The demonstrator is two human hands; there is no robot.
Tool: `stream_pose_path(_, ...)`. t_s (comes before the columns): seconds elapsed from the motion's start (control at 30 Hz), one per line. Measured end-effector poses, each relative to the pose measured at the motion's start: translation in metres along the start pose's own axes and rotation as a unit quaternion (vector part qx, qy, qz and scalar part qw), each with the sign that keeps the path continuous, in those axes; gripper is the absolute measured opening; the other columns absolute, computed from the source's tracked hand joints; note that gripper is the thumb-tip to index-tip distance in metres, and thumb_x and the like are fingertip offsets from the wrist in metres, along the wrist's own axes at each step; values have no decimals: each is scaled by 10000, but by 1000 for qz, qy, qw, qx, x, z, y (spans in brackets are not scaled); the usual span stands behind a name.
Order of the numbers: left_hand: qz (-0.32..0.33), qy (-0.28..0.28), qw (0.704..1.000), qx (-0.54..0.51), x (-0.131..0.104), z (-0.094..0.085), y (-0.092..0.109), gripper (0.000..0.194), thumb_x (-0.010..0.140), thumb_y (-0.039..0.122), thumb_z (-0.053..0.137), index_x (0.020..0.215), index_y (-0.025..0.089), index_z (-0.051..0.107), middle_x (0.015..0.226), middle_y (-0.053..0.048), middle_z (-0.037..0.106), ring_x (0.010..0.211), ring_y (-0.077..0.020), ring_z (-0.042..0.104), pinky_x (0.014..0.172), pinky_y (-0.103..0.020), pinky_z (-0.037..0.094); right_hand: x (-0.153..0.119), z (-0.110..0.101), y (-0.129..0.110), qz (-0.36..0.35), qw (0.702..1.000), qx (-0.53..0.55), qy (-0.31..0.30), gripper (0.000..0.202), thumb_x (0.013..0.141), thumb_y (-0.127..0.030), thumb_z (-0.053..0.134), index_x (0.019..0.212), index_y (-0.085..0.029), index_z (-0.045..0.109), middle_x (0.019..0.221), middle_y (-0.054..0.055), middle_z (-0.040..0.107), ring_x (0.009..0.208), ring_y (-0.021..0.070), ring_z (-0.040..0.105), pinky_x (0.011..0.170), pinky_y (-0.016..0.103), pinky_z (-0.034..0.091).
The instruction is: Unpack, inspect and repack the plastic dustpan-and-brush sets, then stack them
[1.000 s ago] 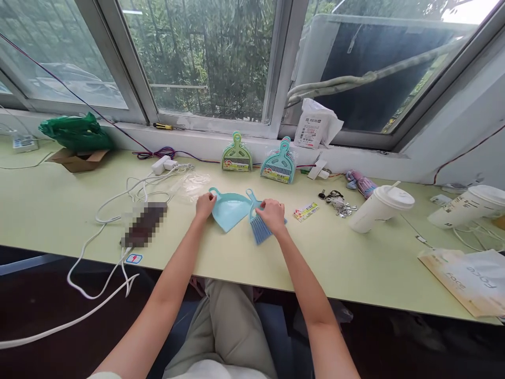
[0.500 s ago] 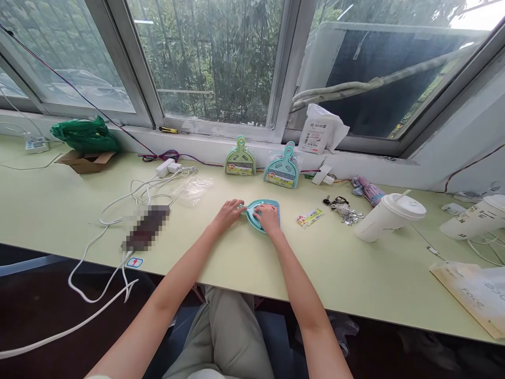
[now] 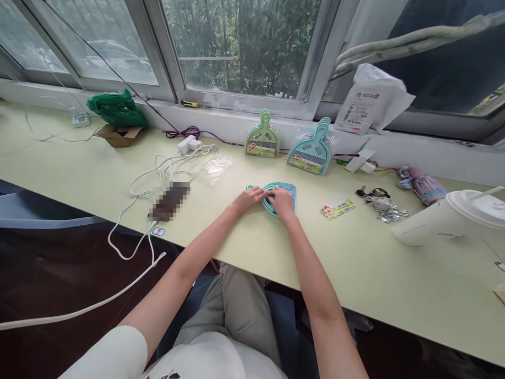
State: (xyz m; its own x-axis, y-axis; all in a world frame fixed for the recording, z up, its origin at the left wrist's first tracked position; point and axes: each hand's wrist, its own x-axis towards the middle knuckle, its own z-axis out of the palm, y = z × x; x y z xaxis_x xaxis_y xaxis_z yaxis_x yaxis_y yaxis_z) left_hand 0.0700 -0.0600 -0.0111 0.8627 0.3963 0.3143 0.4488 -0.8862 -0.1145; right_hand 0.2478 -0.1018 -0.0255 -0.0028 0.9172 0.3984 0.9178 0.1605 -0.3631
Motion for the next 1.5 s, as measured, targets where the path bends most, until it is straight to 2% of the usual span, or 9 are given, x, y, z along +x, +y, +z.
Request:
stream_pose_path(0.3,-58,8,995,-83,5,12,0,236,865,73,436,966,161,630,919,-110,614,917,-211,560,726,-287,425,2,-3,-9,11,999,-35,-22,132,831,-247,585,904,-198,683,975,69,674,967,229,584,791,326,423)
stream_pose_path(0.43,-103,105,976,-162,4,5,3,300,860,83,423,1058,202,616,1104,-109,573,1097,-224,499,925,-356,396,-4,-11,-4,35,999,-26,5,153,825,-267,577,909,-194,682,987,75,674,995,238,572,820,337,419)
stream_pose_path(0.57,-254,235,867,-358,8,-6,12,399,887,255,461,1284,213,465,1272,-121,482,1184,-239,458,1038,-413,325,-10,-19,-2,127,984,12,127,200,826,-295,549,920,-178,681,979,88,678,997,246,558,856,356,415)
stream_pose_path(0.67,-255,133,737,-611,16,-7,24,486,897,365,452,1345,197,370,1250,-127,514,1101,-223,541,952,-385,426,-8,-18,-11,159,965,65,199,231,824,-313,538,938,-171,680,982,94,681,1000,241,555,902,371,411)
stream_pose_path(0.8,-287,67,600,-744,23,2,27,541,824,298,574,1316,216,363,1184,-91,567,1039,-204,581,863,-338,493,-2,-21,-18,100,971,161,148,297,864,-320,450,989,-188,685,1058,85,673,1005,208,579,912,357,437)
stream_pose_path(0.97,-400,156,531,-731,15,17,-10,461,718,176,644,1148,188,478,1009,-59,619,875,-174,624,809,-341,521,-21,-48,33,312,930,-59,184,422,856,-210,410,1246,-142,555,1401,154,441,1322,274,336,1063,530,258)
stream_pose_path(1.1,-373,200,498,-757,7,22,-34,397,645,147,701,1008,179,544,962,-39,629,843,-160,625,790,-323,535,-46,-59,83,460,869,-166,76,570,879,-261,397,1381,3,349,1478,273,253,1406,330,146,1065,630,131)
stream_pose_path(1.27,-392,209,425,-789,5,17,-34,410,694,121,630,1072,237,518,998,-16,631,830,-141,622,746,-306,555,-40,-39,85,345,933,-90,42,461,906,-248,341,1287,-28,478,1404,266,396,1337,304,340,1071,551,214)
stream_pose_path(1.5,-405,185,441,-779,6,13,-27,428,709,137,627,1102,255,504,972,-4,622,776,-121,615,695,-258,547,-23,-8,33,140,985,64,-72,505,857,-281,508,1299,-42,462,1439,253,353,1379,289,282,1106,486,205)
